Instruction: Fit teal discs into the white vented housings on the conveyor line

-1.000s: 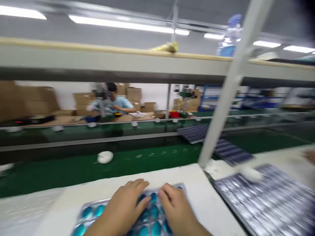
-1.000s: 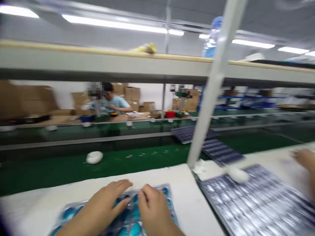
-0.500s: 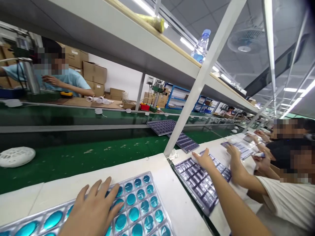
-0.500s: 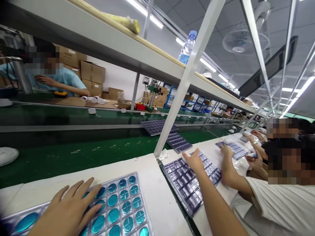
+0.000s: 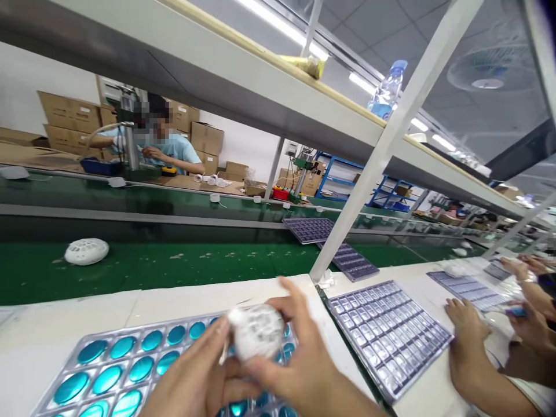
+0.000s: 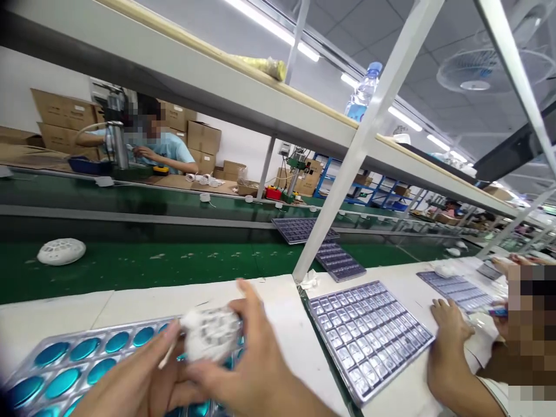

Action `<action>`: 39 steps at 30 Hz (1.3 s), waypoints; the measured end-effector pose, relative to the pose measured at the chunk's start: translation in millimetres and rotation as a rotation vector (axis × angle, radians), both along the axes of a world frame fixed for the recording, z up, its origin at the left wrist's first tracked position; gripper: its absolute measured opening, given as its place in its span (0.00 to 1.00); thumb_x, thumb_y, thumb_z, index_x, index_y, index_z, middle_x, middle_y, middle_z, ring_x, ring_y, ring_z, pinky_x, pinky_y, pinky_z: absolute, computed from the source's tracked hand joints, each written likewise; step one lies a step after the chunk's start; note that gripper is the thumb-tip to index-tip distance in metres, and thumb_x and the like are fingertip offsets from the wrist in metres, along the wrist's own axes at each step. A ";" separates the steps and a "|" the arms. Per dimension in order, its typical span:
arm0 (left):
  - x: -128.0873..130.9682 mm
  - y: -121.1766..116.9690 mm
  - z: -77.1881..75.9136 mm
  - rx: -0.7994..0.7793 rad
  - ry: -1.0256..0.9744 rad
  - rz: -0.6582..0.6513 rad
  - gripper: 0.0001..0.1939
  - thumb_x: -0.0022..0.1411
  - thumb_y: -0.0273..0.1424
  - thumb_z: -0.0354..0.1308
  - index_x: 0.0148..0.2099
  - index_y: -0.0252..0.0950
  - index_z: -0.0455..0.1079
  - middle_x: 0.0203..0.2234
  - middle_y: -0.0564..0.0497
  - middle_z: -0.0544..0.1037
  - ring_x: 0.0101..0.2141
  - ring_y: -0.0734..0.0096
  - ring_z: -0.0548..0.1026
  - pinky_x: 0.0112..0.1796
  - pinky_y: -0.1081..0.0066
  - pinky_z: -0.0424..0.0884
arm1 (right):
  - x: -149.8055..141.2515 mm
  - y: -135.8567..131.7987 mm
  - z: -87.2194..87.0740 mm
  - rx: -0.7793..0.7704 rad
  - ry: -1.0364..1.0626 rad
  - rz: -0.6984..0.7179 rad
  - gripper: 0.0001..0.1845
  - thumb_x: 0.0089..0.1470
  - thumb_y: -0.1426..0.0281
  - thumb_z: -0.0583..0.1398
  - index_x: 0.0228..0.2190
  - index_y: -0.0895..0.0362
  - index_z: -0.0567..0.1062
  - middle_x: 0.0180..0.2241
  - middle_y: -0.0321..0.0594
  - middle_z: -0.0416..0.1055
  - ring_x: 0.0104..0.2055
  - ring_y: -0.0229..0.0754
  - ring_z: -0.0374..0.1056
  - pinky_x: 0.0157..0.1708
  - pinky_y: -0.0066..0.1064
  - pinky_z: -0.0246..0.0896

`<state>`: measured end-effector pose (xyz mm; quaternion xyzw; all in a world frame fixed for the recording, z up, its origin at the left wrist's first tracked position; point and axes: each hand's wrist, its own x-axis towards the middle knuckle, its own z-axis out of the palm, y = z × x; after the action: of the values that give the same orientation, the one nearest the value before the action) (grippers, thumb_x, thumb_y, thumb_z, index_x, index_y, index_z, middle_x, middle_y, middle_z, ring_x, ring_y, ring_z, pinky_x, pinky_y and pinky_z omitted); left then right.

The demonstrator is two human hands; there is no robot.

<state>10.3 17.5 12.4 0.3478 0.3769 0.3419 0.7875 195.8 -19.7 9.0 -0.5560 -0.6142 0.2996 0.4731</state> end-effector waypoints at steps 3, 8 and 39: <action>-1.2 5.0 2.1 -0.131 -0.058 0.368 0.20 0.59 0.41 0.61 0.51 0.35 0.72 0.36 0.44 0.79 0.32 0.56 0.77 0.26 0.64 0.76 | -19.3 26.4 0.6 0.013 -0.251 0.065 0.40 0.52 0.61 0.65 0.62 0.51 0.56 0.50 0.43 0.70 0.47 0.46 0.69 0.46 0.35 0.66; -23.4 20.3 -1.0 -0.088 -0.007 0.520 0.22 0.58 0.48 0.61 0.49 0.41 0.74 0.34 0.48 0.77 0.31 0.58 0.75 0.21 0.67 0.74 | 6.2 52.2 -3.4 -0.126 -0.647 0.148 0.09 0.57 0.73 0.58 0.28 0.54 0.77 0.31 0.39 0.76 0.35 0.45 0.72 0.37 0.33 0.63; -9.0 -0.9 -19.9 0.226 0.161 0.287 0.25 0.56 0.47 0.63 0.54 0.47 0.71 0.44 0.52 0.80 0.40 0.62 0.76 0.43 0.70 0.74 | -20.8 15.5 -23.8 0.043 -0.250 0.201 0.03 0.57 0.67 0.58 0.34 0.50 0.72 0.26 0.32 0.72 0.26 0.39 0.66 0.28 0.28 0.56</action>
<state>1.3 16.6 -7.5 0.4029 0.4435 0.4616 0.6541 175.0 -4.2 -14.9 -0.5147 -0.7270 0.2606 0.3722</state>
